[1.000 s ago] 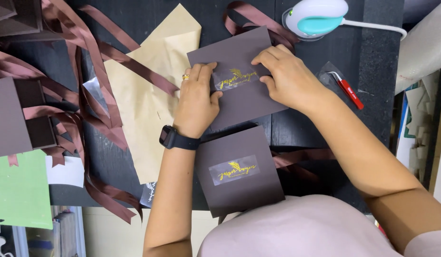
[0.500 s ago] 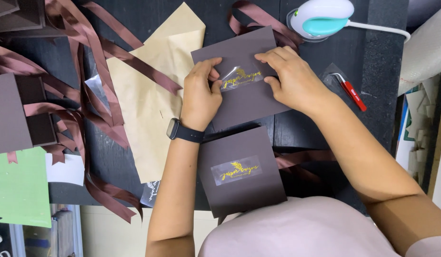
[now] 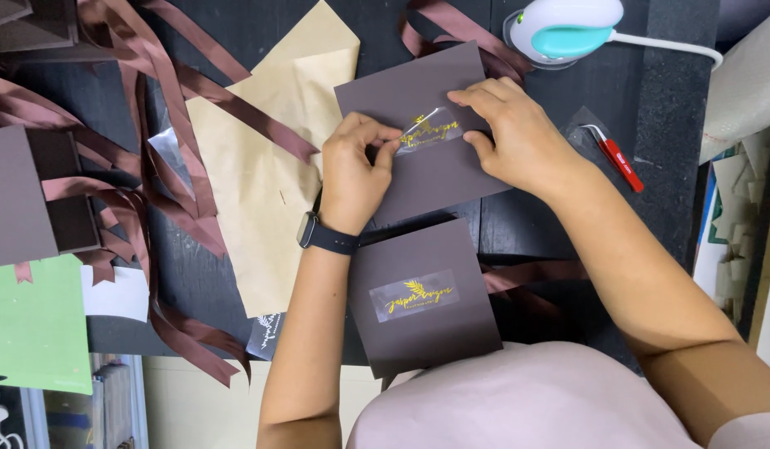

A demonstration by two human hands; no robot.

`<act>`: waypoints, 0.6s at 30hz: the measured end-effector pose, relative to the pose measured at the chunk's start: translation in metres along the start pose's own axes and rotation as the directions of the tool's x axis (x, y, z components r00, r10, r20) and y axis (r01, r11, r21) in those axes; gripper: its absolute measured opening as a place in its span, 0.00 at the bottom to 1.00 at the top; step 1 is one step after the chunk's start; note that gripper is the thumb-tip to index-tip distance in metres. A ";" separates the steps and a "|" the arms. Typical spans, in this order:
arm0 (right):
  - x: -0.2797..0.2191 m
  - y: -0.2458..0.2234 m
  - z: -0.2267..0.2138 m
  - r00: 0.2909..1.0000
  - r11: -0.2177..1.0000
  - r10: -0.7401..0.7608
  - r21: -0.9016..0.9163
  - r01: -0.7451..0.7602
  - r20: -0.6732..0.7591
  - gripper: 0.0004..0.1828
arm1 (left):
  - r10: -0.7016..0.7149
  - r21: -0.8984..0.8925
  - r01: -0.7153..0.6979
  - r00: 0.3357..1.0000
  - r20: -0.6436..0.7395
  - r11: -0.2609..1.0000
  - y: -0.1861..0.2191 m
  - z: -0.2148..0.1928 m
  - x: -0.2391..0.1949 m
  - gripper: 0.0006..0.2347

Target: Applying gold foil transfer logos to the lids of brown gift boxes using a mini heat press and burnishing with a pencil.

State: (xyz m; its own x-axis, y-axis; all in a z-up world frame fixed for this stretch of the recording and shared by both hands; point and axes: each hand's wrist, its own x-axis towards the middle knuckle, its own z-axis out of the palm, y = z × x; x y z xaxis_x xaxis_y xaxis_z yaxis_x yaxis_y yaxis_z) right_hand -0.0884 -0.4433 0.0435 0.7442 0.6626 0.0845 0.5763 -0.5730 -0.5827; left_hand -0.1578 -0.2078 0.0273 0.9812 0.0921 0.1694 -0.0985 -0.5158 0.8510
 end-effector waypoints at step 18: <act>-0.006 0.016 0.010 0.995 0.996 -0.083 -0.015 0.082 -0.054 0.27 | 0.080 -0.045 -0.083 0.995 -0.055 0.996 -0.003 0.002 -0.011 0.06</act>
State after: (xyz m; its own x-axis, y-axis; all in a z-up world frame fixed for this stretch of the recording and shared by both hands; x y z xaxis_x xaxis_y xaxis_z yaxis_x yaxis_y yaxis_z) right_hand -0.0873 -0.4515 0.0259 0.7109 0.6809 0.1760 0.6405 -0.5235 -0.5618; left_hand -0.1678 -0.2091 0.0223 0.9596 0.0969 0.2641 -0.1868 -0.4828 0.8556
